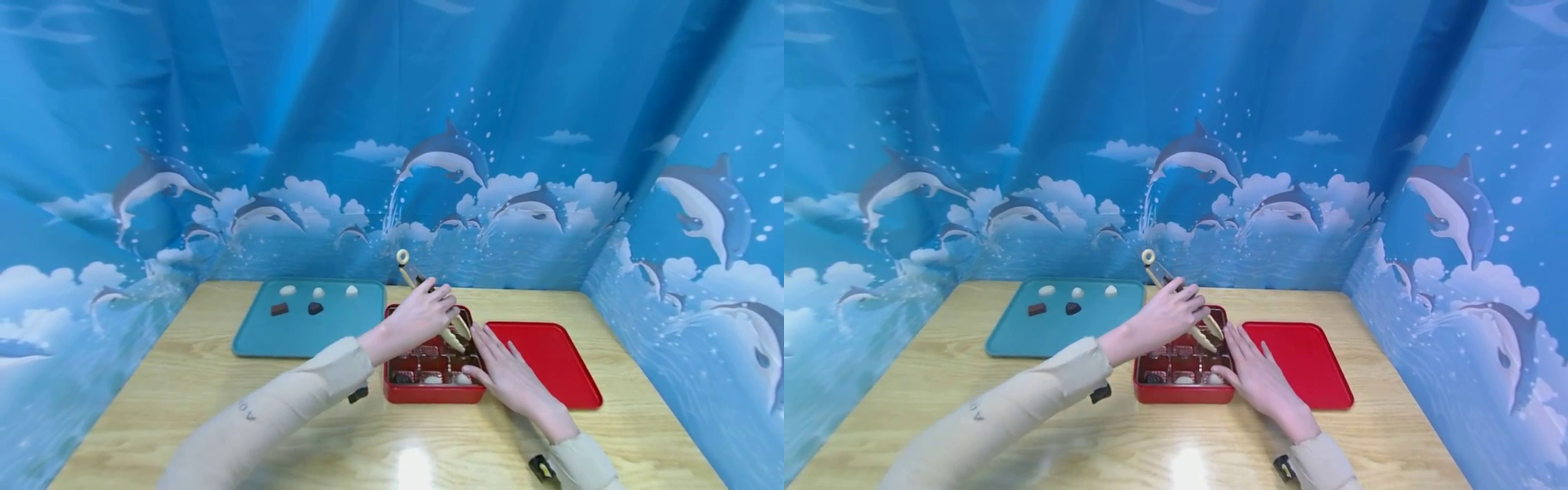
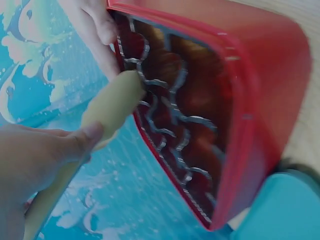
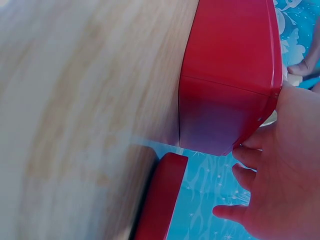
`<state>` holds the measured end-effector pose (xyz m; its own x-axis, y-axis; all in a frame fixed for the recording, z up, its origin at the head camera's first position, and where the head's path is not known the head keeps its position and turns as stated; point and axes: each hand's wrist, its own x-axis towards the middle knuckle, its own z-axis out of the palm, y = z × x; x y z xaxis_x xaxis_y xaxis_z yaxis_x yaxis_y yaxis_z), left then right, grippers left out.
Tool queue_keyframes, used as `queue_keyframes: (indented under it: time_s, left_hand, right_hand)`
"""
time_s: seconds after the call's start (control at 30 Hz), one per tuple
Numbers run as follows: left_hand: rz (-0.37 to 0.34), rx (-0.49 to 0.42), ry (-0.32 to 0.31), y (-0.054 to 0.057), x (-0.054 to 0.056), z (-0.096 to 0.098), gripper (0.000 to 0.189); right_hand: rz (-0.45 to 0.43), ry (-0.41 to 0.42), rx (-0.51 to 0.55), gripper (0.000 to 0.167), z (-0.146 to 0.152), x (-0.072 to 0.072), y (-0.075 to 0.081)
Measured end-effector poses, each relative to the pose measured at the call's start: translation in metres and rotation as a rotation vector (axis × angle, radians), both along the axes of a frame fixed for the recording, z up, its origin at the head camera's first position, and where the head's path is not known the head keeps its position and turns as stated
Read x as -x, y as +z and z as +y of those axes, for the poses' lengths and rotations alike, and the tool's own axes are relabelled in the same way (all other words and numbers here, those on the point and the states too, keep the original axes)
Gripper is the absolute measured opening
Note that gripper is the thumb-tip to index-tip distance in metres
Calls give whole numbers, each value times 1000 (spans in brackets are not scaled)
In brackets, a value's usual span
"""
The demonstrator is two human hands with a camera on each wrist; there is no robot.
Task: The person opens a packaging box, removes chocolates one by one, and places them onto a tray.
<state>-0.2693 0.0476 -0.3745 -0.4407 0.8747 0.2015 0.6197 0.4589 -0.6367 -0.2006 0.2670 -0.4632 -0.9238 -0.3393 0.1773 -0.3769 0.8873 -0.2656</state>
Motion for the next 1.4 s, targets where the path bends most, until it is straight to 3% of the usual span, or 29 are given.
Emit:
queue_keyframes:
  time_s: [0.27, 0.43, 0.6, 0.77, 1.0, 1.2, 1.4]
  left_hand:
    - [-24, -151, -32, -12, 5, -24, 38]
    - [-7, -270, -41, -12, 6, -41, 47]
    - [22, -331, -16, -9, 8, -61, 46]
    - [1, -352, 33, -5, 10, -87, 48]
    - [31, -373, 115, -4, 15, -130, 44]
    - [9, -373, 195, -6, 19, -164, 43]
    - [38, -333, 252, -11, 24, -187, 43]
  right_hand:
    - [-6, -5, -8, 80, 1, -2, 0]
    - [-1, 0, 4, 80, 2, -2, -1]
    - [-27, -11, 6, 82, 4, -1, -1]
    - [-43, -16, 4, 84, 5, 0, -3]
    - [-42, -18, 3, 84, 5, 0, -3]
    - [-35, -12, 4, 82, 4, 1, -4]
    - [-28, -4, 6, 82, 0, 1, -1]
